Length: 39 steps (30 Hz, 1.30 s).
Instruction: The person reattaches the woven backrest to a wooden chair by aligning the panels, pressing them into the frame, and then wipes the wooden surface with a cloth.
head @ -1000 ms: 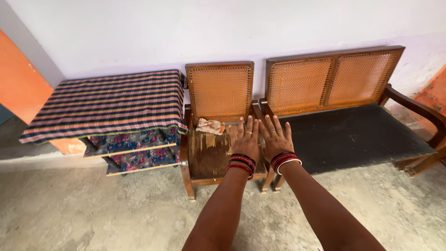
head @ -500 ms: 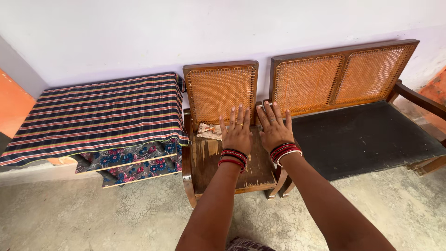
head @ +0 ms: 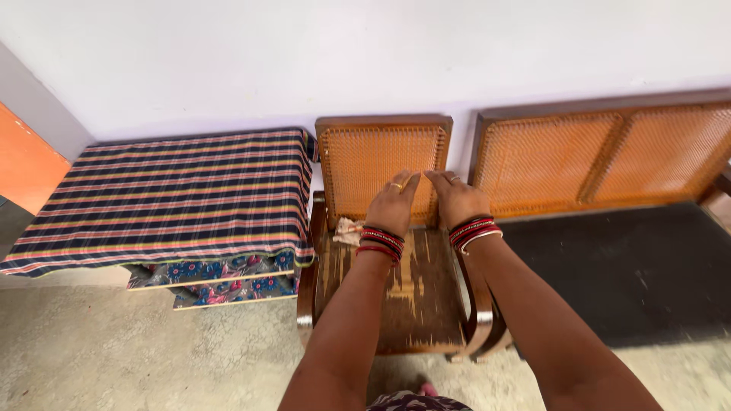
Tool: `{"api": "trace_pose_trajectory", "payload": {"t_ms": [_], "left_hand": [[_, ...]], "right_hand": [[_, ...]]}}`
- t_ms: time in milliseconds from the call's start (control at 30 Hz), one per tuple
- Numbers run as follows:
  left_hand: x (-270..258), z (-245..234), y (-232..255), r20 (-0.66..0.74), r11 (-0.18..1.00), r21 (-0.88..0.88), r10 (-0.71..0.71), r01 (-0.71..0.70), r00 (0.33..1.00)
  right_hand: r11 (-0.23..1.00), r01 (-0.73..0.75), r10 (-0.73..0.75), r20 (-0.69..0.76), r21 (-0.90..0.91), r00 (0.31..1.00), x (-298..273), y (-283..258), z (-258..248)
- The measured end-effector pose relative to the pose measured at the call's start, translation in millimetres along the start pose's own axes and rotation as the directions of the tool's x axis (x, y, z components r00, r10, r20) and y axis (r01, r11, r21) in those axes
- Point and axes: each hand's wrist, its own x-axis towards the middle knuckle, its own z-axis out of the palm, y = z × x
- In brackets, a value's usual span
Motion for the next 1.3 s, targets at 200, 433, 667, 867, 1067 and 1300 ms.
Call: {"api": "trace_pose_trajectory", "payload": {"t_ms": [200, 433, 667, 867, 1067, 1300], "left_hand": [[76, 22, -11, 0.187, 0.985, 0.05, -0.172, 0.166, 0.967], [95, 31, -32, 0.061, 0.989, 0.005, -0.148, 0.148, 0.987], [126, 20, -48, 0.258, 0.843, 0.29, -0.525, 0.453, 0.811], [124, 79, -117, 0.133, 0.919, 0.348, -0.246, 0.187, 0.96], [133, 126, -181, 0.301, 0.956, -0.133, -0.212, 0.261, 0.93], [130, 133, -215, 0.507, 0.917, -0.059, -0.314, 0.395, 0.803]], "right_hand": [[0.987, -0.041, 0.05, 0.058, -0.155, 0.997, 75, 37, 11], [0.982, 0.15, -0.162, -0.106, -0.11, 0.981, 115, 53, 43], [0.968, -0.235, 0.239, 0.041, -0.082, 0.97, 148, 50, 90], [0.994, -0.094, 0.088, 0.121, 0.048, 0.989, 165, 58, 141], [0.967, -0.155, 0.16, -0.005, 0.202, 0.987, 190, 40, 185], [0.938, -0.294, 0.343, 0.372, -0.183, 0.862, 204, 3, 218]]}}
